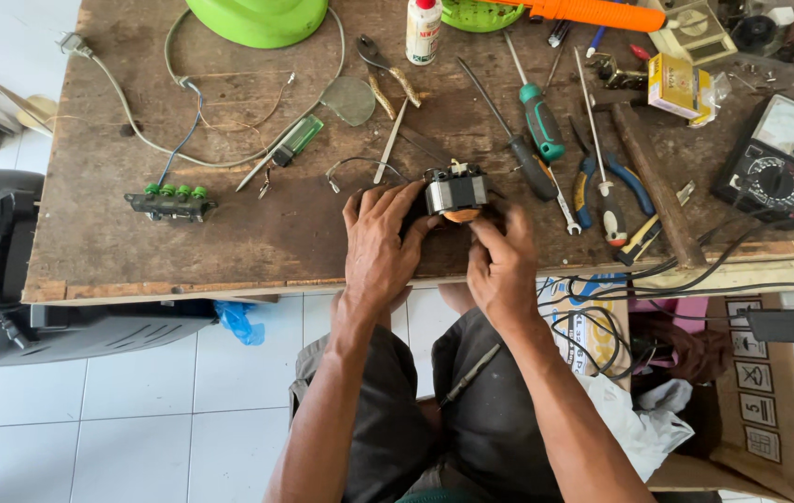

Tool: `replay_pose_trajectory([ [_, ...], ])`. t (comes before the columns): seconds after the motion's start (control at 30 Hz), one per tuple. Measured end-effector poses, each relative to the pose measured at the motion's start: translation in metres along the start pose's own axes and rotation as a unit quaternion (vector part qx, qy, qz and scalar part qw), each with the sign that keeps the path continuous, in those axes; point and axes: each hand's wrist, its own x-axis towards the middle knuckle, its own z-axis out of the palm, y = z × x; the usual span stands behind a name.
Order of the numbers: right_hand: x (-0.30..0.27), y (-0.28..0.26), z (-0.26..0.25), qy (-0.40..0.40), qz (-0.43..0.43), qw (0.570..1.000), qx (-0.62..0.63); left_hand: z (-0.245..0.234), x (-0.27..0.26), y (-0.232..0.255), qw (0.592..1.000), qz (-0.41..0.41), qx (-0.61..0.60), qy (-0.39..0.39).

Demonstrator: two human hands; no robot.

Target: The person sits at a workbench and manipulates a small cylindrical electrical component with copper windings. They use a flathead screwdriver to pry and adjust the windings and internal parts, then continue to adjust the component by hand.

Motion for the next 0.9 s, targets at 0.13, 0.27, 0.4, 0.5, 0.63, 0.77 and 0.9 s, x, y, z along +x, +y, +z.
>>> replay_pose_trajectory([
  [0.13, 0.012, -0.023, -0.005, 0.0, -0.01, 1.0, -0.015, -0.003, 0.001, 0.002, 1.0, 0.003, -0.004, -0.005],
  [0.27, 0.018, -0.026, -0.003, 0.01, -0.024, 1.0, -0.015, 0.0, 0.002, -0.001, 1.0, 0.0, -0.004, -0.004],
  [0.4, 0.009, -0.018, 0.0, 0.026, -0.019, 0.999, 0.015, 0.002, -0.001, -0.004, 1.0, 0.001, 0.003, -0.001],
  [0.5, -0.003, -0.005, 0.002, 0.018, 0.01, 0.999, 0.025, 0.001, 0.0, -0.003, 1.0, 0.009, 0.001, 0.003],
  [0.63, 0.0, -0.004, 0.003, 0.009, -0.011, 1.0, -0.024, 0.005, 0.001, -0.006, 1.0, 0.013, 0.008, 0.004],
  [0.77, -0.008, 0.014, 0.01, 0.001, 0.004, 1.0, 0.014, 0.001, 0.001, 0.002, 1.0, 0.015, -0.003, 0.009],
  [0.9, -0.011, 0.02, -0.01, -0.001, 0.139, 0.979, 0.149, -0.009, 0.002, 0.013, 0.999, -0.003, -0.031, 0.029],
])
